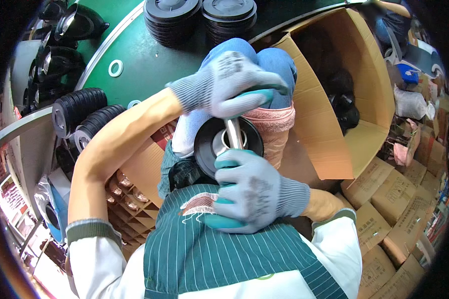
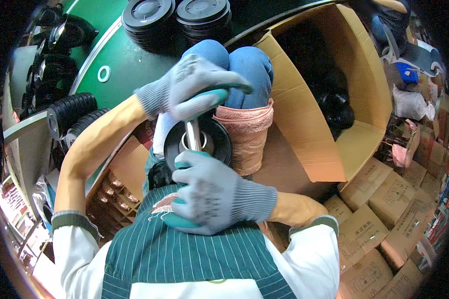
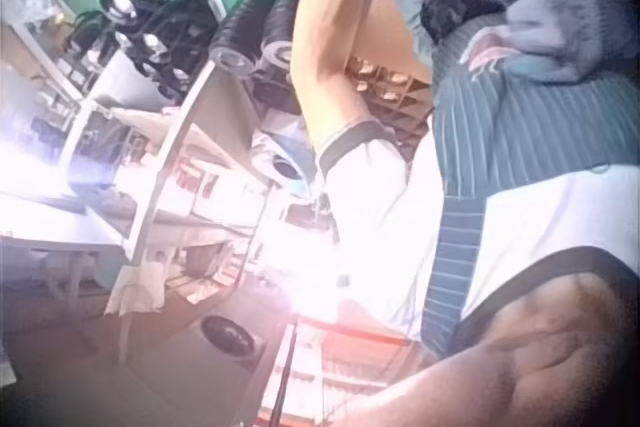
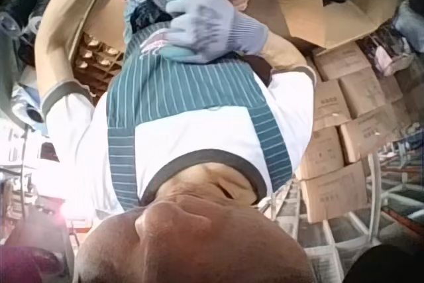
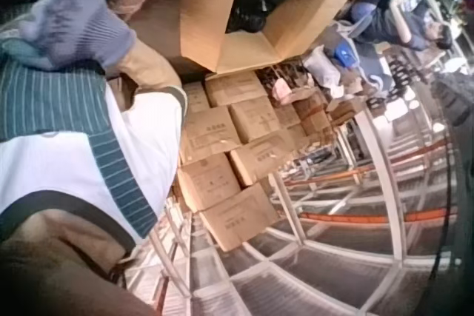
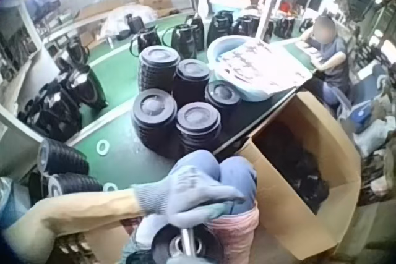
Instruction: The person sits on the floor and repeatedly assembles black kettles by inserting a metal inner pot into the kettle body, then securing a black lid with a metal tool. The person handles the kettle body, inner pot, and lid one at a time, placing finished units aside.
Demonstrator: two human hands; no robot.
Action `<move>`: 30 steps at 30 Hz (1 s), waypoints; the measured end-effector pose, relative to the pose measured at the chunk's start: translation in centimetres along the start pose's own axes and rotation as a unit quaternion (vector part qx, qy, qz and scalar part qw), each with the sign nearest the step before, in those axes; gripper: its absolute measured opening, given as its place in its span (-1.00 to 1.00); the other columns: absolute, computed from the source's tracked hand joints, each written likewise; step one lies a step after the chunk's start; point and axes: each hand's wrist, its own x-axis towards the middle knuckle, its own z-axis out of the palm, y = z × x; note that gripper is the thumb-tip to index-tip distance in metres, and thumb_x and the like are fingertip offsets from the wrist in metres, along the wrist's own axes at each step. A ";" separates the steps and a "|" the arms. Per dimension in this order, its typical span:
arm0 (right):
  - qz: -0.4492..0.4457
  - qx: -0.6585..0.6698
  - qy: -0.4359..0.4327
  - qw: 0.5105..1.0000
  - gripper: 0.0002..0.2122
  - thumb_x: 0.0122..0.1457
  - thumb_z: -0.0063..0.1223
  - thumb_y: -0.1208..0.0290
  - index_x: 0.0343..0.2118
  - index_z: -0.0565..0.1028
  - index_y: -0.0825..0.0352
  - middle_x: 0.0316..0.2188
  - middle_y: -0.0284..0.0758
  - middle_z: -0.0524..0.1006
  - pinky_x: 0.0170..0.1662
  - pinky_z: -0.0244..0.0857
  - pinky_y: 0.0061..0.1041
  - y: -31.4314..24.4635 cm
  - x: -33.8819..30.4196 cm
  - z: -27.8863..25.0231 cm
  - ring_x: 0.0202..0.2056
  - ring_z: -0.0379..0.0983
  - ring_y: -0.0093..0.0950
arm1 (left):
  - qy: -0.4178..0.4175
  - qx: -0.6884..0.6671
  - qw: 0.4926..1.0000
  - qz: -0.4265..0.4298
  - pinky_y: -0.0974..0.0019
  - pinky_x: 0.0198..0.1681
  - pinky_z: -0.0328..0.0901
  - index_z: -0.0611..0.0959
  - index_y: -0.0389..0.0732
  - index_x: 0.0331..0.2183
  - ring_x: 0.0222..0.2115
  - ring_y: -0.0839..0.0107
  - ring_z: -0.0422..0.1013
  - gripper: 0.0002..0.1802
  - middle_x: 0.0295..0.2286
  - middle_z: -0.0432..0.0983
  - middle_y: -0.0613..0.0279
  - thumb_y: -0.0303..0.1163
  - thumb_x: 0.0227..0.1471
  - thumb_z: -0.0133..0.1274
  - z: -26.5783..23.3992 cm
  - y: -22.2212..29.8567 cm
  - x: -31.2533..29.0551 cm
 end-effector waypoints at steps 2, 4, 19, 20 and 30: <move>-0.028 -0.084 0.009 0.996 -0.73 0.08 0.22 0.07 -0.60 0.53 0.13 -0.68 -0.45 0.38 -0.29 0.33 -0.34 -0.3 0.9 1.0 -0.49 0.42 -0.44 | 0.034 -0.043 0.997 0.054 0.15 -0.14 0.47 0.69 -0.19 -0.04 -0.26 0.07 0.62 -0.57 -0.28 0.68 0.00 -0.16 0.26 -0.08 1.9 -0.9 2.1; 0.027 -0.101 -0.008 0.994 -0.72 0.08 0.22 0.06 -0.58 0.54 0.16 -0.69 -0.47 0.37 -0.32 0.35 -0.34 1.5 3.1 1.0 -0.54 0.40 -0.42 | 0.055 -0.002 0.994 0.099 0.18 -0.16 0.47 0.72 -0.20 -0.10 -0.27 0.09 0.62 -0.59 -0.29 0.69 0.02 -0.18 0.30 -0.12 -0.5 -2.2 2.6; 0.492 0.088 0.133 0.856 -0.06 -0.21 0.59 0.21 0.27 0.32 0.39 0.28 -0.09 0.33 0.34 0.17 -0.26 -0.2 -5.3 6.3 0.29 0.28 -0.23 | 0.492 -0.255 0.742 -0.377 0.48 -0.56 0.19 0.65 -0.25 -0.13 -0.61 0.69 0.29 -0.74 -0.58 0.42 0.52 -0.25 0.29 0.12 4.1 -0.6 -22.4; 0.471 0.051 0.148 0.868 -0.17 -0.23 0.60 0.24 0.18 0.43 0.36 0.22 -0.10 0.40 0.29 0.23 -0.28 0.4 -5.6 6.7 0.22 0.36 -0.24 | 0.505 -0.220 0.719 -0.424 0.51 -0.57 0.13 0.66 -0.23 -0.12 -0.61 0.73 0.20 -0.70 -0.60 0.32 0.54 -0.19 0.29 0.14 3.5 -0.6 -22.0; 0.255 -0.030 0.479 0.840 -0.21 -0.10 0.57 0.13 0.20 0.45 0.32 0.28 -0.03 0.36 0.37 0.16 -0.11 -2.2 -3.6 -0.3 0.29 0.31 -0.09 | 0.422 0.334 0.673 -0.507 -0.17 0.08 0.34 0.44 -0.19 0.24 0.03 -0.32 0.40 -0.25 0.10 0.37 -0.39 0.00 0.14 0.17 3.0 -6.8 -24.2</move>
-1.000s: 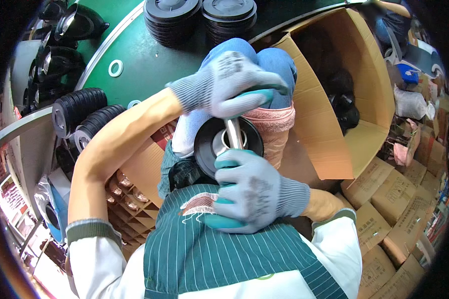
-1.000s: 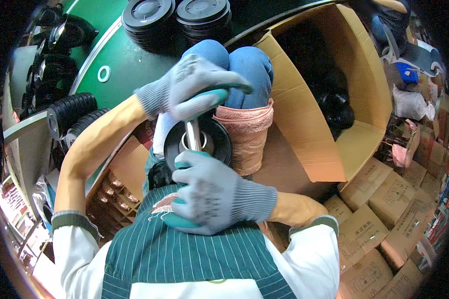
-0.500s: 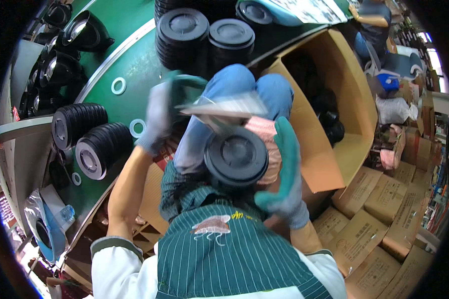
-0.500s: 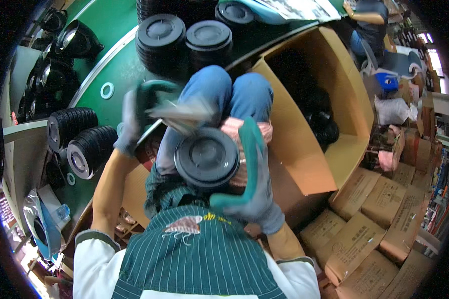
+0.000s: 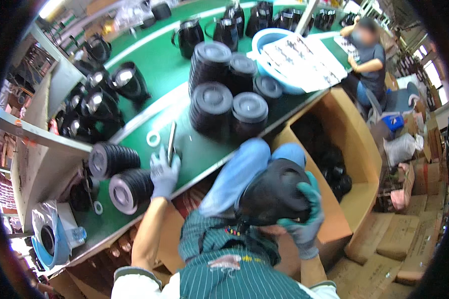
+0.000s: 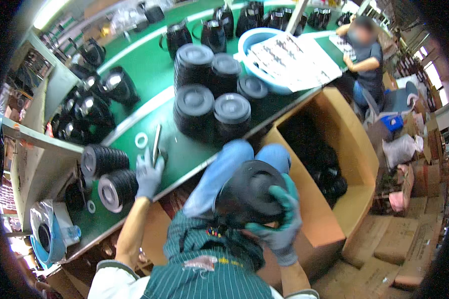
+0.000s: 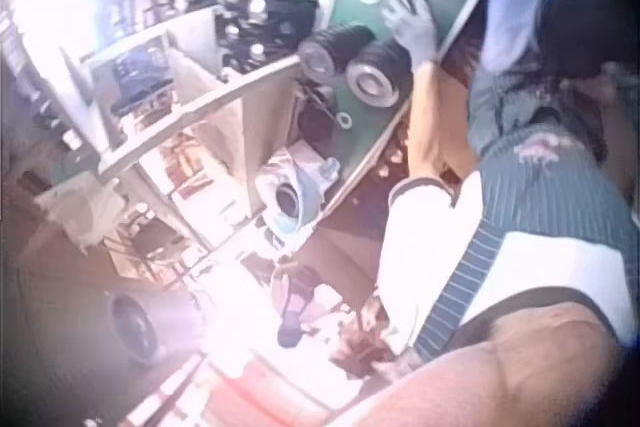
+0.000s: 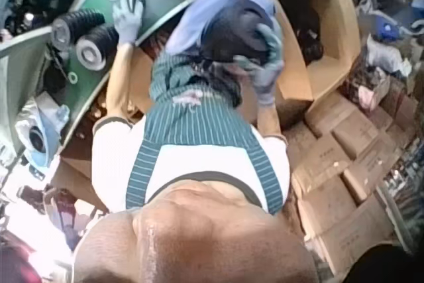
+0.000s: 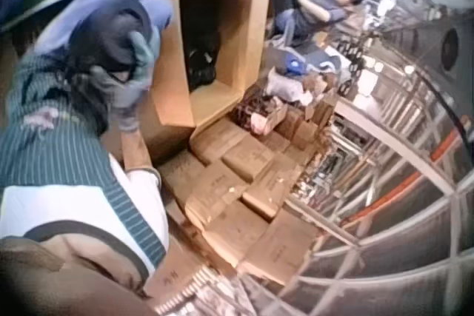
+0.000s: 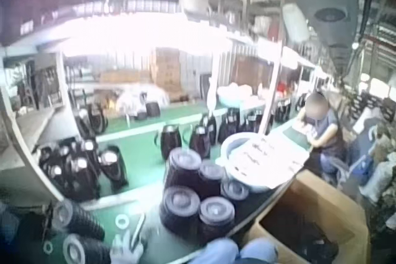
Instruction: The person sits on the floor and repeatedly assembles black kettles by inserting a metal inner pot into the kettle body, then securing a black lid with a metal tool. The person handles the kettle body, inner pot, and lid one at a time, placing finished units aside.
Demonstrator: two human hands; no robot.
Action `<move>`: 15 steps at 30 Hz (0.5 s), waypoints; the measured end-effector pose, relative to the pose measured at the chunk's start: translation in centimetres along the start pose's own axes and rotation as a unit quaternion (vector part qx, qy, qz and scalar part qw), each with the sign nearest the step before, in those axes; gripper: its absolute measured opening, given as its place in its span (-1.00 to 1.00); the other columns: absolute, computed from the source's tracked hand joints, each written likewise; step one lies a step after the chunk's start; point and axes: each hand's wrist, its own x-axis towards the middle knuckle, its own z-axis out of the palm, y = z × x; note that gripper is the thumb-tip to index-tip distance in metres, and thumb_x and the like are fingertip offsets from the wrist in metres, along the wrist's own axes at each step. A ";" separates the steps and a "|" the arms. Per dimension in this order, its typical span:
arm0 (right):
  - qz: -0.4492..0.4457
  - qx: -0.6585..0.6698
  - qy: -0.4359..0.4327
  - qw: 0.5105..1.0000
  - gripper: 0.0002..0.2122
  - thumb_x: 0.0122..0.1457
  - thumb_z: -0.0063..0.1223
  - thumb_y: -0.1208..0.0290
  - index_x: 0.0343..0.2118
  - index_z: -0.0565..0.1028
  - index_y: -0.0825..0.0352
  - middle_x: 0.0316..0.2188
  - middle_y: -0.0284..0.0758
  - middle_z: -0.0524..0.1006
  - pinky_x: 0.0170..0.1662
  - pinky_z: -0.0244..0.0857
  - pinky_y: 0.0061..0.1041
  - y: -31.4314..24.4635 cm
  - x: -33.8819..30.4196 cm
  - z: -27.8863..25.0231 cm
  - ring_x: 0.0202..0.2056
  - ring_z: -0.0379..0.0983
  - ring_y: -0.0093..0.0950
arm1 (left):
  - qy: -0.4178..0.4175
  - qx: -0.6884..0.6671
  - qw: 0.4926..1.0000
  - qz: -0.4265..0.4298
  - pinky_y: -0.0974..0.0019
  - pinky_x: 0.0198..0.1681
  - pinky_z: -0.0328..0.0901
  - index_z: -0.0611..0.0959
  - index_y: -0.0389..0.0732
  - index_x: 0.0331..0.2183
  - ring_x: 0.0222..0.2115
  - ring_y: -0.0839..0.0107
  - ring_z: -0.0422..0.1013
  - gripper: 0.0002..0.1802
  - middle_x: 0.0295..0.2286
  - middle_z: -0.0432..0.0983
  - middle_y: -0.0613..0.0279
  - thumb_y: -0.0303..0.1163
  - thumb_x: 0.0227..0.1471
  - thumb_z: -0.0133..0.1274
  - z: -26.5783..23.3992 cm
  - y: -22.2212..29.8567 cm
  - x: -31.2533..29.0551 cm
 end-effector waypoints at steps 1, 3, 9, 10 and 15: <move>0.042 0.078 0.059 0.994 -0.22 0.01 0.50 0.07 0.25 0.40 0.34 0.29 -0.06 0.36 0.36 0.19 -0.13 0.8 0.1 -0.5 0.27 0.34 -0.12 | -0.012 0.013 0.999 0.030 -0.18 0.12 0.31 0.42 -0.18 0.26 0.08 -0.36 0.34 -0.20 0.17 0.28 -0.41 -0.02 0.08 0.22 -2.3 2.7 -0.2; 0.166 0.242 0.129 0.947 -0.28 0.22 0.26 -0.06 0.29 0.33 0.36 0.29 -0.13 0.36 0.34 0.25 -0.17 3.2 0.2 -0.7 0.24 0.37 -0.20 | 0.037 -0.077 0.980 0.182 -0.19 0.18 0.27 0.37 -0.21 0.28 0.10 -0.36 0.32 -0.13 0.20 0.22 -0.40 -0.17 0.00 0.32 -6.5 5.5 -1.4; 0.293 0.572 -0.040 0.765 -0.34 0.38 -0.14 -0.20 0.37 0.25 0.19 0.38 -0.24 0.26 0.38 0.16 -0.10 2.6 4.2 7.4 0.33 0.26 -0.27 | -0.092 -0.357 0.909 0.193 -0.28 0.26 0.17 0.54 -0.08 0.16 0.19 -0.38 0.27 -0.18 0.21 0.25 -0.41 -0.02 -0.13 0.38 -13.7 8.9 -6.0; 0.322 0.585 -0.036 0.744 -0.37 0.40 -0.15 -0.18 0.34 0.28 0.18 0.36 -0.24 0.30 0.36 0.19 -0.10 3.0 5.1 9.6 0.31 0.28 -0.26 | -0.056 -0.427 0.889 0.157 -0.26 0.25 0.19 0.55 -0.16 0.14 0.18 -0.35 0.29 -0.19 0.17 0.31 -0.39 -0.01 -0.11 0.36 -14.3 9.3 -5.6; 0.369 0.596 -0.200 0.685 -0.32 0.36 -0.13 -0.22 0.39 0.22 0.13 0.33 -0.32 0.33 0.35 0.15 -0.06 1.6 11.0 16.5 0.32 0.25 -0.31 | 0.170 -0.109 0.924 0.324 -0.06 0.20 0.29 0.64 -0.23 -0.17 0.08 -0.24 0.42 -0.44 0.09 0.43 -0.31 -0.08 -0.16 0.40 -22.2 9.1 1.7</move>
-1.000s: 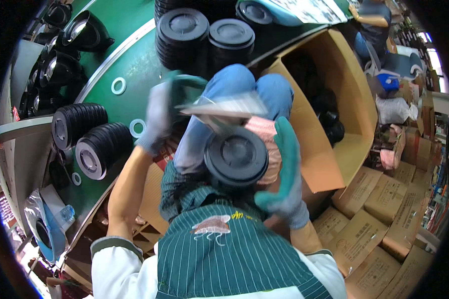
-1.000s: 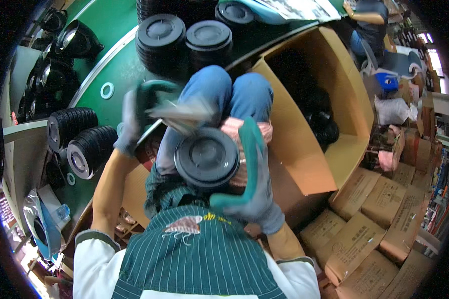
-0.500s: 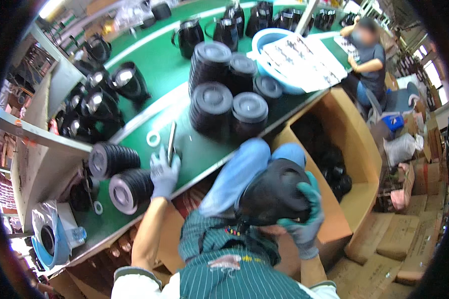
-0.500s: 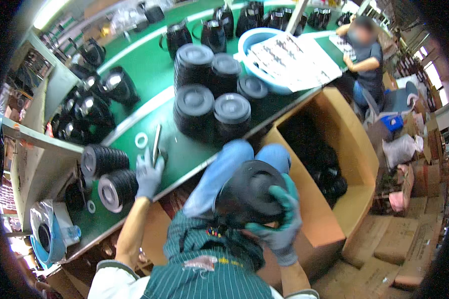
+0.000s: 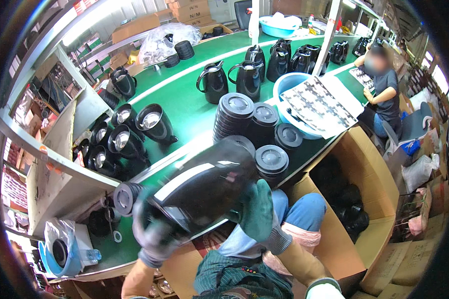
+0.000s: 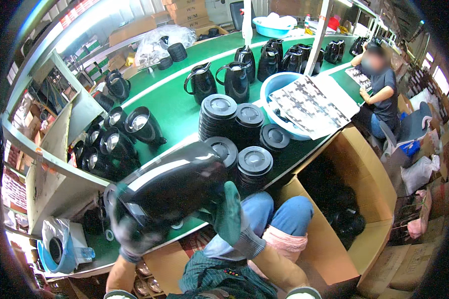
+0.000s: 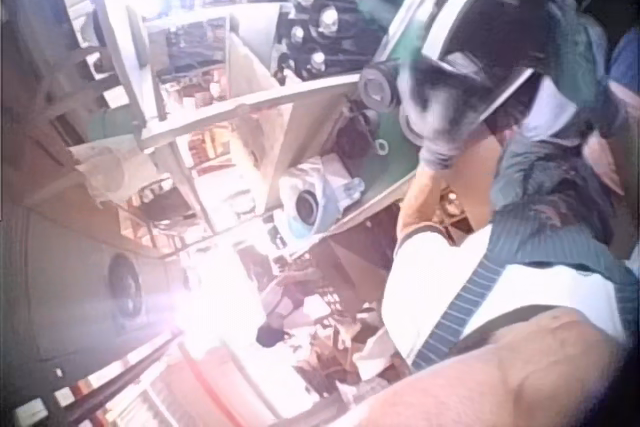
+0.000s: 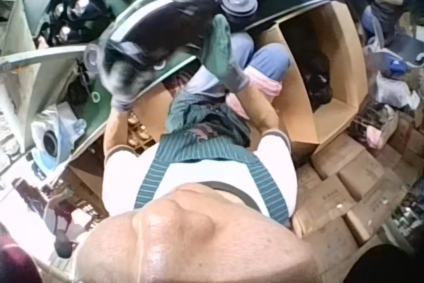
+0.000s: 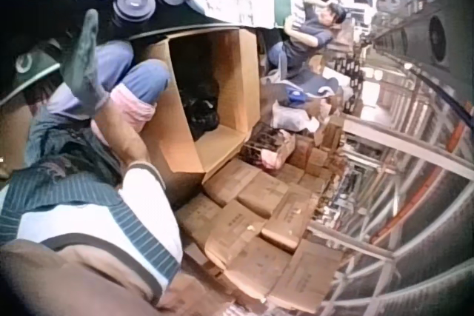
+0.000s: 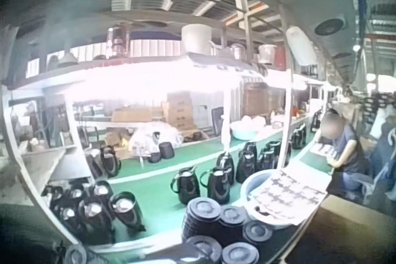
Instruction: The person sits on the floor and repeatedly assembles black kettles by inserting a metal inner pot into the kettle body, then securing a black lid with a metal tool. The person handles the kettle body, inner pot, and lid one at a time, placing finished units aside.
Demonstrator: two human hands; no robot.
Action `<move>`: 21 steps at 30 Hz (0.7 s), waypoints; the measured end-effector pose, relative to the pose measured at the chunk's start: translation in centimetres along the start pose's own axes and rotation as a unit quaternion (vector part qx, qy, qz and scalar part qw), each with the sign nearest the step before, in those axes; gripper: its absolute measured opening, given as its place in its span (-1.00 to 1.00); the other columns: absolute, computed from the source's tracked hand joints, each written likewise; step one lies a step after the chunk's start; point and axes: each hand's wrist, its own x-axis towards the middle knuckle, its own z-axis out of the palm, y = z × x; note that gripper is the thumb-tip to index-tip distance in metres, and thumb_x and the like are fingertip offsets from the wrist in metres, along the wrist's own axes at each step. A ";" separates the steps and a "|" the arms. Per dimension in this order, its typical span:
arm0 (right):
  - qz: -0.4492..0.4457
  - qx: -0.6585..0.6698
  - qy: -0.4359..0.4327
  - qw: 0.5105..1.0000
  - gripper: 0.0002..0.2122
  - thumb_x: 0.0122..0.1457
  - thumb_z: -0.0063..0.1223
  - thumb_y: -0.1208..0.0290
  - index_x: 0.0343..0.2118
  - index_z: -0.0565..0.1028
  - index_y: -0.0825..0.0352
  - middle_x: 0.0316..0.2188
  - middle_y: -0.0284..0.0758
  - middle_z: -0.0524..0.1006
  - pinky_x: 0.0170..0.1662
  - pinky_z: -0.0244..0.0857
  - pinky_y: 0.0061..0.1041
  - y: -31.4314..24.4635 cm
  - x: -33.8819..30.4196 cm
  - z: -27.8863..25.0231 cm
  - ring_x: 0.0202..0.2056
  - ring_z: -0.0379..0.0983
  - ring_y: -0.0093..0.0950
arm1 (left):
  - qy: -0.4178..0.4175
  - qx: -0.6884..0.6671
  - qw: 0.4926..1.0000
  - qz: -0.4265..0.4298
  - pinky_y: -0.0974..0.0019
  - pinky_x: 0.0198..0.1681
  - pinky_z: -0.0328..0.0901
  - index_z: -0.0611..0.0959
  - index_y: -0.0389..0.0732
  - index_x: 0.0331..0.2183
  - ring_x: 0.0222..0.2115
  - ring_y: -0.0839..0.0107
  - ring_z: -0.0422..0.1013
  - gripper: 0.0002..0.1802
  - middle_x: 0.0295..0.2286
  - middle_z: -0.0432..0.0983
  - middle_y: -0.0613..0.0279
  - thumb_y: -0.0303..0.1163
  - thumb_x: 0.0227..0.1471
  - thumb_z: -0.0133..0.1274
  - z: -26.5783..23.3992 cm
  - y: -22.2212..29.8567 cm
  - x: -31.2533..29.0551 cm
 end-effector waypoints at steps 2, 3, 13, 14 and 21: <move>0.004 0.002 -0.031 1.000 -0.22 0.37 -0.17 -0.24 0.47 0.02 0.18 0.37 -0.19 0.24 0.35 0.13 -0.02 -1.1 0.4 2.4 0.35 0.21 -0.24 | 0.041 -0.025 0.992 -0.113 -0.02 0.18 0.32 0.63 -0.25 -0.13 0.11 -0.20 0.41 -0.47 0.15 0.37 -0.35 -0.16 -0.08 0.42 0.5 -3.6 3.4; -0.005 -0.097 -0.075 0.992 -0.15 0.35 -0.19 -0.26 0.50 -0.10 0.23 0.38 -0.08 0.20 0.38 0.10 -0.04 -1.5 0.2 2.7 0.37 0.18 -0.17 | 0.044 -0.026 0.990 -0.131 -0.02 0.17 0.32 0.63 -0.29 -0.10 0.11 -0.16 0.41 -0.50 0.13 0.40 -0.30 -0.25 -0.04 0.39 1.1 -5.9 6.1; 0.131 -0.068 0.055 0.988 -0.26 0.34 -0.10 0.00 0.42 0.07 0.43 0.31 -0.03 0.31 0.38 0.09 0.00 0.4 -7.5 -7.6 0.28 0.30 -0.06 | -0.084 0.044 0.995 -0.023 -0.04 0.08 0.30 0.70 0.19 -0.01 -0.03 -0.10 0.40 -0.42 -0.07 0.51 -0.08 -0.03 -0.14 0.39 27.3 -25.5 20.0; 0.093 -0.056 0.129 0.986 -0.29 0.36 -0.18 -0.01 0.41 0.10 0.44 0.31 0.01 0.31 0.37 0.11 0.00 -0.1 -8.5 -7.2 0.27 0.30 -0.04 | -0.052 0.029 0.998 -0.019 -0.04 0.06 0.30 0.70 0.28 -0.01 -0.02 -0.08 0.39 -0.44 -0.07 0.51 -0.03 -0.01 -0.14 0.39 32.8 -23.3 22.2; 0.022 -0.017 0.072 0.997 -0.32 0.38 -0.21 0.00 0.37 0.16 0.45 0.29 0.05 0.31 0.41 0.02 0.06 -0.4 -6.6 -9.1 0.30 0.23 0.04 | -0.106 0.141 0.977 -0.121 -0.09 0.20 0.19 0.49 0.25 0.19 0.16 -0.01 0.30 -0.24 0.18 0.33 -0.07 0.19 -0.03 0.29 34.9 -26.3 20.9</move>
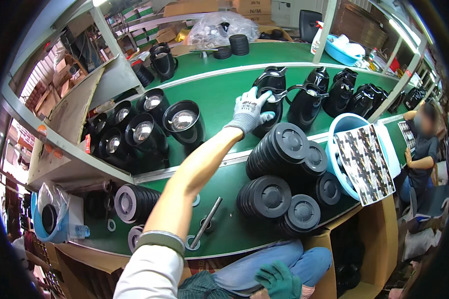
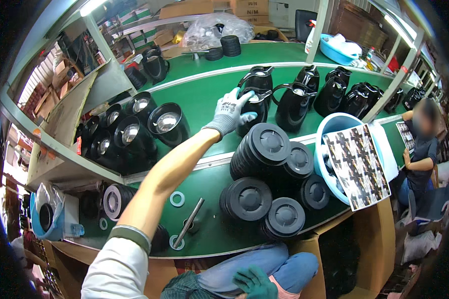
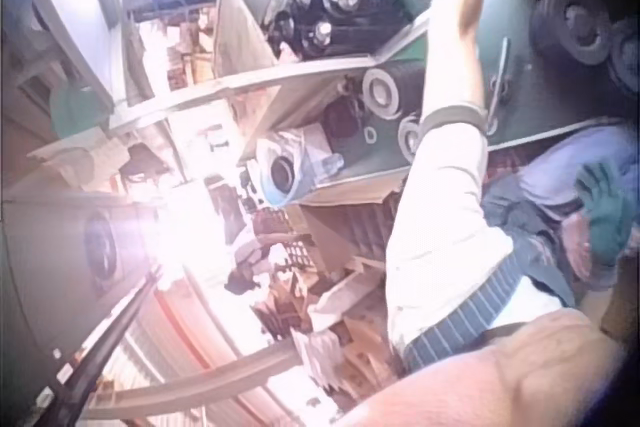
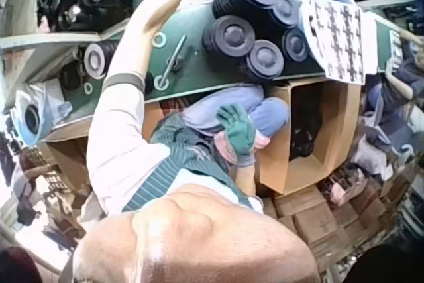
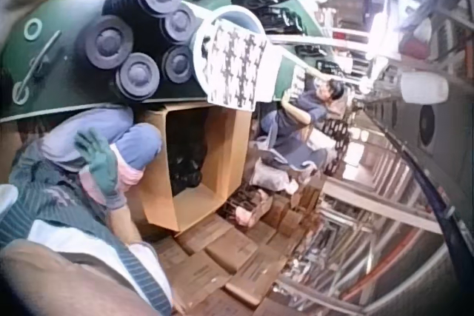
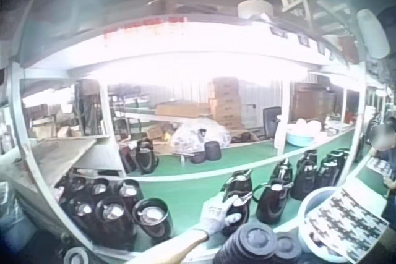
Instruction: The person sits on the floor and repeatedly assembles black kettles by inserting a metal inner pot into the kettle body, then securing a black lid with a metal tool. The person handles the kettle body, inner pot, and lid one at a time, placing finished units aside.
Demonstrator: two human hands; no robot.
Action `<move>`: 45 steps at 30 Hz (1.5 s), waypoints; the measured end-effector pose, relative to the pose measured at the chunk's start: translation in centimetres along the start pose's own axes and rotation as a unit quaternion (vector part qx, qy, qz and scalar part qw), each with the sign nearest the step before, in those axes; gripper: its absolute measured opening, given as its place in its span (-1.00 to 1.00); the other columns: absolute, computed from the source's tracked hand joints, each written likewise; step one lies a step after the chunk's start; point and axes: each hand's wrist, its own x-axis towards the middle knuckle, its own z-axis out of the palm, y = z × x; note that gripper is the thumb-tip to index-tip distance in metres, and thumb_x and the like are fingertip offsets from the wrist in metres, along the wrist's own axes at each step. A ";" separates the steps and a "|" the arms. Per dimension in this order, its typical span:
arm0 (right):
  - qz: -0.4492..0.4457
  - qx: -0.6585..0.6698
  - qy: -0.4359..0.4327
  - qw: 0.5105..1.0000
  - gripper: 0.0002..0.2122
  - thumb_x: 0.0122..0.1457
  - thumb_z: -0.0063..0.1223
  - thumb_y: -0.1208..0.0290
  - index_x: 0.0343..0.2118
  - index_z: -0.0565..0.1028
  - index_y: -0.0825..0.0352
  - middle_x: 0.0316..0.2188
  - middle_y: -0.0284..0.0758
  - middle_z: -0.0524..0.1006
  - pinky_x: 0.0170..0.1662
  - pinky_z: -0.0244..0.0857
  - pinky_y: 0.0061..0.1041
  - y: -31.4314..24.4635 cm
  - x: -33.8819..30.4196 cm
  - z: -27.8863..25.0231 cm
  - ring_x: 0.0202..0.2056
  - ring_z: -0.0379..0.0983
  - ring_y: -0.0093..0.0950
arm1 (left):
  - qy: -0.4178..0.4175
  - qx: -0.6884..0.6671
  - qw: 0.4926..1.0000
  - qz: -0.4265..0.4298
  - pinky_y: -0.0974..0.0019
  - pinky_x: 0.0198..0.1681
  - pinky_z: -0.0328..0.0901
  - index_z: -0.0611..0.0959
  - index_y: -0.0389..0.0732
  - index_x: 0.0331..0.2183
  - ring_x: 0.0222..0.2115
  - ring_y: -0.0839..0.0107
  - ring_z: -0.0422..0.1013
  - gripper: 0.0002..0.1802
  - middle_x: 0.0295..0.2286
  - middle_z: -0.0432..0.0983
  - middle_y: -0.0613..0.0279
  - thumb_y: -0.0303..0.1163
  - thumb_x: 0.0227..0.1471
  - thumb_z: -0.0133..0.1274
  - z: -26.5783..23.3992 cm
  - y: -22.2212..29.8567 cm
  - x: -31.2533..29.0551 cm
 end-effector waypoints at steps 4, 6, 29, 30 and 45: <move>-0.014 -0.026 -0.030 0.999 -0.30 0.32 -0.11 0.06 0.35 0.15 0.52 0.27 0.07 0.32 0.41 0.02 0.09 0.7 1.3 -5.1 0.29 0.24 0.07 | -0.067 0.199 0.977 -0.041 -0.03 0.20 0.15 0.32 -0.13 0.27 0.17 0.14 0.28 0.04 0.15 0.33 0.07 0.33 -0.03 0.22 -9.6 -0.2 -4.5; -0.025 0.167 -0.032 0.985 -0.30 0.31 -0.10 0.07 0.36 0.14 0.52 0.28 0.07 0.32 0.41 0.02 0.08 1.9 1.7 -5.4 0.29 0.24 0.08 | -0.125 0.298 0.931 -0.171 0.08 0.10 0.27 0.44 -0.14 0.15 0.11 0.23 0.31 0.00 0.06 0.38 0.16 0.23 -0.21 0.39 -13.8 -2.2 -7.6; -0.381 -0.695 -0.188 0.580 -0.46 -0.14 0.57 0.25 -0.16 0.44 0.28 0.19 -0.04 0.43 0.21 0.39 -0.15 -4.3 -3.4 8.0 0.18 0.43 -0.02 | -0.049 -0.298 0.938 0.172 -0.05 0.21 0.32 0.55 -0.16 0.09 0.12 0.00 0.43 -0.28 0.03 0.49 -0.03 -0.43 -0.18 0.38 -34.9 11.6 -35.0; -0.385 -0.670 -0.131 0.621 -0.45 -0.16 0.59 0.30 -0.16 0.44 0.29 0.20 -0.03 0.43 0.20 0.41 -0.16 -3.8 -5.1 7.0 0.18 0.44 -0.07 | -0.072 -0.268 0.954 0.112 -0.06 0.24 0.28 0.42 -0.29 0.21 0.19 -0.12 0.35 -0.16 0.14 0.39 -0.18 -0.50 -0.13 0.34 -33.8 10.4 -37.4; -0.075 -0.544 -0.047 0.835 -0.64 -0.10 0.55 0.51 -0.27 0.57 0.47 0.10 -0.09 0.55 0.04 0.47 -0.43 2.2 -6.9 10.6 -0.03 0.57 -0.43 | -0.110 -0.630 0.703 -0.313 0.25 0.09 0.44 0.59 -0.34 0.09 -0.05 0.34 0.55 -0.49 -0.02 0.61 0.05 -0.37 0.10 0.16 -22.2 7.0 -54.6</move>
